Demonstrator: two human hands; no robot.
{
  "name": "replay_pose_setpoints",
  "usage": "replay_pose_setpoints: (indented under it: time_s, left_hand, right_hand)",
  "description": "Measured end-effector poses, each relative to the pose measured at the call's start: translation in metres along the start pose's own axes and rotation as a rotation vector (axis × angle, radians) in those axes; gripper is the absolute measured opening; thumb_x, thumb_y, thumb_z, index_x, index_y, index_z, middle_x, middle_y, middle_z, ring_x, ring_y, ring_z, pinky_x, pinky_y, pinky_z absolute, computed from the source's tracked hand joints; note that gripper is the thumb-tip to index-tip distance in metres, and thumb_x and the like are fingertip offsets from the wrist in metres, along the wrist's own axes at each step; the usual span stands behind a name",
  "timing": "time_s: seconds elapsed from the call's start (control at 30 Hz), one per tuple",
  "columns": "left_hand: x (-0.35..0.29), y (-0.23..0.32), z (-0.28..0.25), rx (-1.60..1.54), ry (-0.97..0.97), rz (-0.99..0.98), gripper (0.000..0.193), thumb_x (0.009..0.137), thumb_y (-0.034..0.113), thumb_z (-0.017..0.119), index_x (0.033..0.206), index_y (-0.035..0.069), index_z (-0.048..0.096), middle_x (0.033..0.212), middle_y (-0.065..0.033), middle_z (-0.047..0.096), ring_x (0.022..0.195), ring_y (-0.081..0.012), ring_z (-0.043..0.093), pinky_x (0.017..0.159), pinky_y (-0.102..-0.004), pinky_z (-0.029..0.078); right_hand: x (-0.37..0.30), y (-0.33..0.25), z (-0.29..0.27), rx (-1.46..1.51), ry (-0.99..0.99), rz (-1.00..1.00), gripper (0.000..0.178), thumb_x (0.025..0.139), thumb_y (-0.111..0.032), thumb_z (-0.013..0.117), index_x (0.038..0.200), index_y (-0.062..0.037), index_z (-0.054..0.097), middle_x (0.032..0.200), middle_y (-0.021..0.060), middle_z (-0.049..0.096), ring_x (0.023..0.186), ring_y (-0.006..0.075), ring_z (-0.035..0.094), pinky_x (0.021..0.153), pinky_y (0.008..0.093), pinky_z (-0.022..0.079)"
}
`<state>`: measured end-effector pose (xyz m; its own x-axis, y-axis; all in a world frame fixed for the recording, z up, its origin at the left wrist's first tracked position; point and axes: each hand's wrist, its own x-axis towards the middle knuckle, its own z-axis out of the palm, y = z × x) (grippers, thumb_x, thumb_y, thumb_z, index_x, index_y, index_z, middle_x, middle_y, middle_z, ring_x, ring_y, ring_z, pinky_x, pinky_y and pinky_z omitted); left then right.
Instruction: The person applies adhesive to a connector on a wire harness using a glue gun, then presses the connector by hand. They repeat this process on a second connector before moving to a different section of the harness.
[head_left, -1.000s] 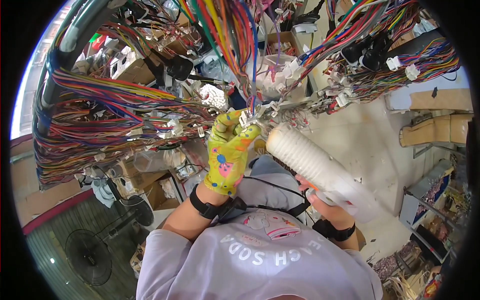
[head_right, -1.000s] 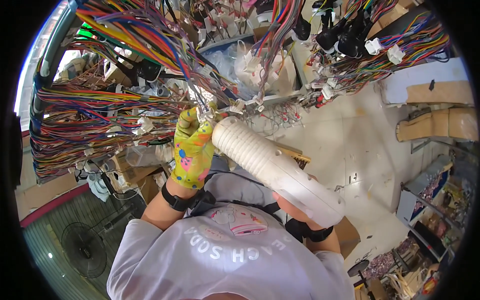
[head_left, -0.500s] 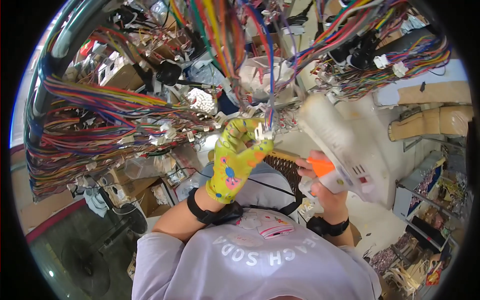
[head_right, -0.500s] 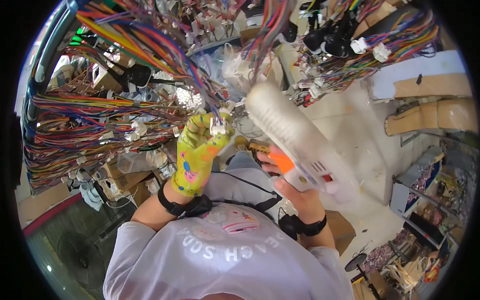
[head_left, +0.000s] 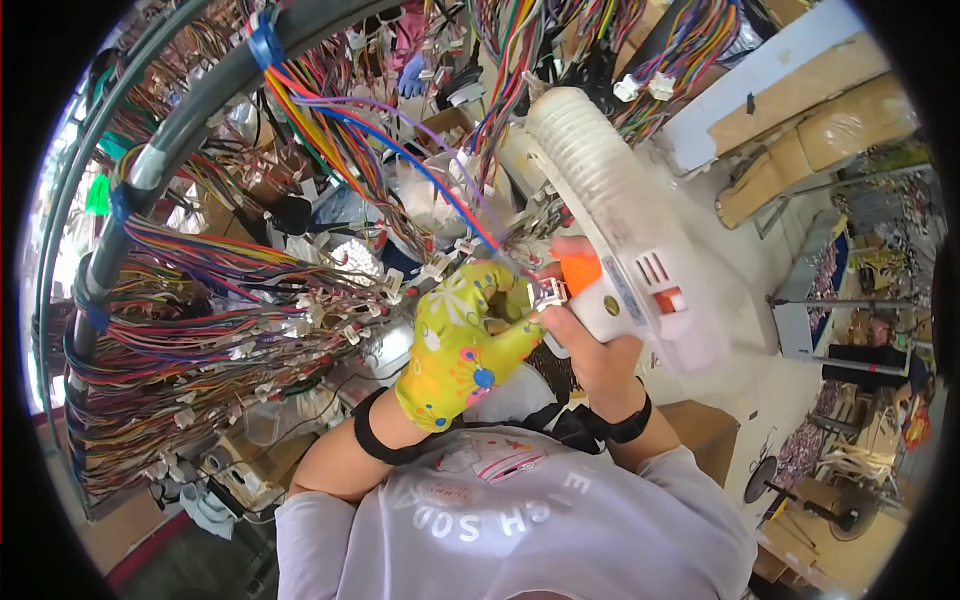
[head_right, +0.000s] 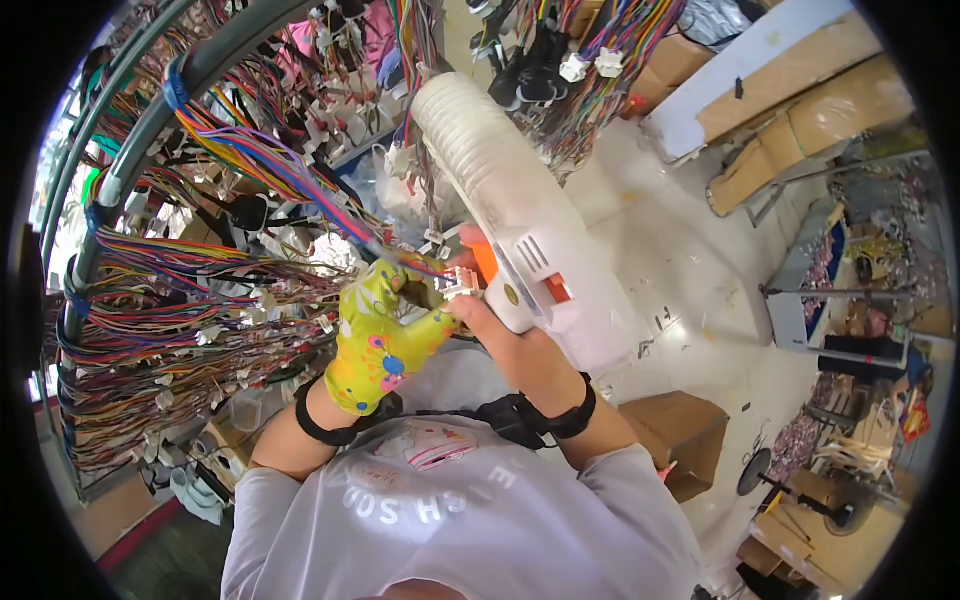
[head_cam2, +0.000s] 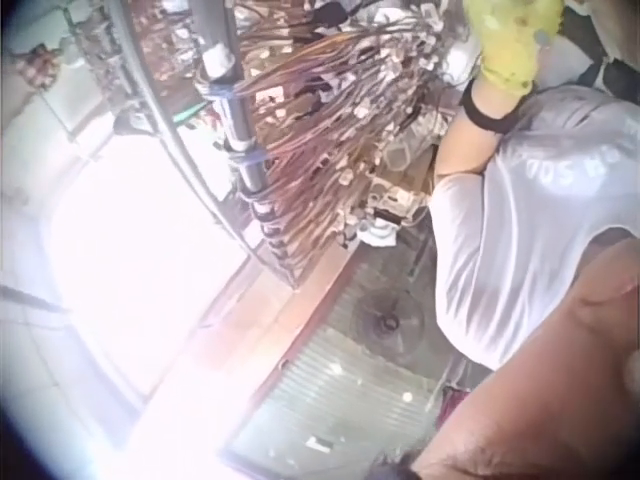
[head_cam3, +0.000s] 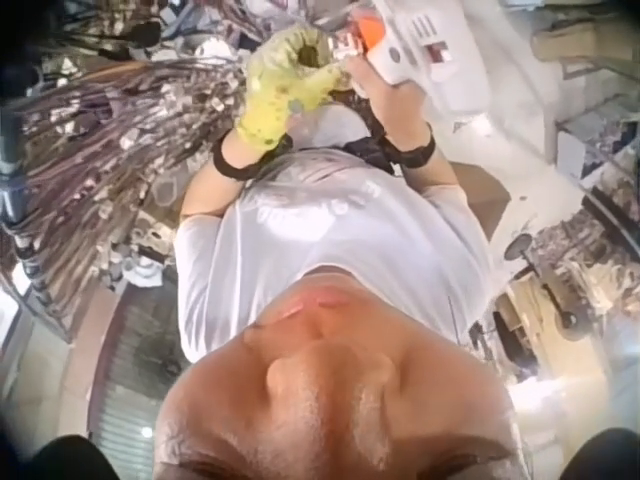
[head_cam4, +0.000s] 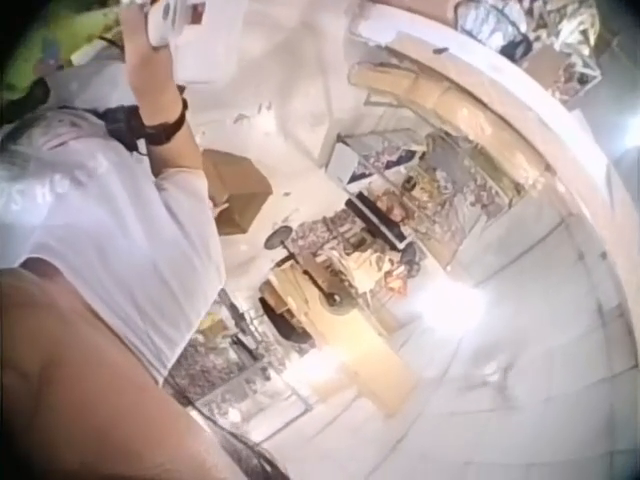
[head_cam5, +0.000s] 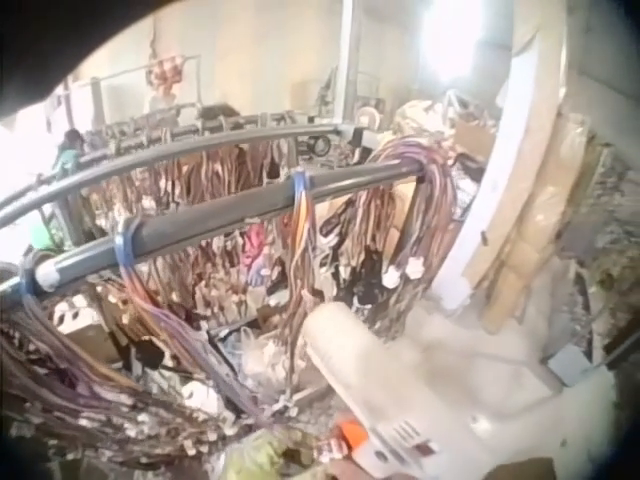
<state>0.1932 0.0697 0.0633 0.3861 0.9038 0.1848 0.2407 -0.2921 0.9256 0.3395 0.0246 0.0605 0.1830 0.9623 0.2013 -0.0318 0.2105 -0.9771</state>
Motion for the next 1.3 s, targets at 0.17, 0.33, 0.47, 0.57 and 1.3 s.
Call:
replay_pose_setpoints:
  time_s: [0.17, 0.33, 0.47, 0.57, 1.3]
  left_hand:
    - [-0.007, 0.001, -0.007, -0.254, 0.007, -0.090, 0.028, 0.069, 0.010, 0.074, 0.089, 0.000, 0.057, 0.084, -0.0087, 0.058, 0.073, -0.0173, 0.059, 0.064, -0.0273, 0.046]
    - [0.004, -0.002, -0.010, -0.209, -0.018, 0.219, 0.016, 0.079, 0.006, 0.066, 0.092, -0.002, 0.061, 0.092, -0.0087, 0.060, 0.083, -0.0176, 0.057, 0.072, -0.0280, 0.046]
    - [0.001, -0.003, -0.015, -0.562, -0.154, -0.116, 0.013, 0.084, 0.005, 0.061, 0.096, 0.000, 0.064, 0.099, -0.0073, 0.062, 0.084, -0.0150, 0.058, 0.076, -0.0260, 0.046]
    - [0.004, -0.010, -0.018, -0.751, -0.229, -0.299, 0.014, 0.085, 0.009, 0.063, 0.096, 0.000, 0.065, 0.093, -0.0042, 0.062, 0.080, -0.0108, 0.056, 0.072, -0.0239, 0.046]
    - [0.013, -0.017, -0.006, -0.393, -0.006, 0.090, 0.014, 0.087, 0.013, 0.057, 0.090, 0.001, 0.064, 0.085, -0.0063, 0.059, 0.076, -0.0142, 0.054, 0.067, -0.0270, 0.043]
  right_hand:
    - [-0.010, -0.017, 0.008, 0.045, 0.128, 0.139, 0.050, 0.075, 0.002, 0.065, 0.121, 0.0044, 0.046, 0.118, 0.0135, 0.051, 0.096, 0.0178, 0.056, 0.081, 0.0305, 0.047]
    - [-0.010, -0.012, 0.005, -0.035, 0.117, -0.015, 0.052, 0.073, -0.001, 0.069, 0.121, 0.0039, 0.048, 0.117, 0.0132, 0.053, 0.097, 0.0172, 0.056, 0.084, 0.0307, 0.047]
    - [-0.011, -0.009, 0.000, 0.030, 0.102, 0.013, 0.056, 0.072, -0.001, 0.070, 0.122, 0.0033, 0.047, 0.120, 0.0133, 0.053, 0.097, 0.0167, 0.057, 0.083, 0.0303, 0.047]
    - [-0.008, -0.003, -0.006, 0.065, 0.048, -0.015, 0.058, 0.071, -0.001, 0.070, 0.123, 0.0031, 0.046, 0.122, 0.0140, 0.053, 0.097, 0.0166, 0.057, 0.082, 0.0298, 0.048]
    - [0.006, -0.004, -0.005, 0.321, -0.003, 0.103, 0.069, 0.068, -0.010, 0.077, 0.126, 0.0024, 0.043, 0.125, 0.0189, 0.051, 0.096, 0.0180, 0.058, 0.079, 0.0285, 0.048]
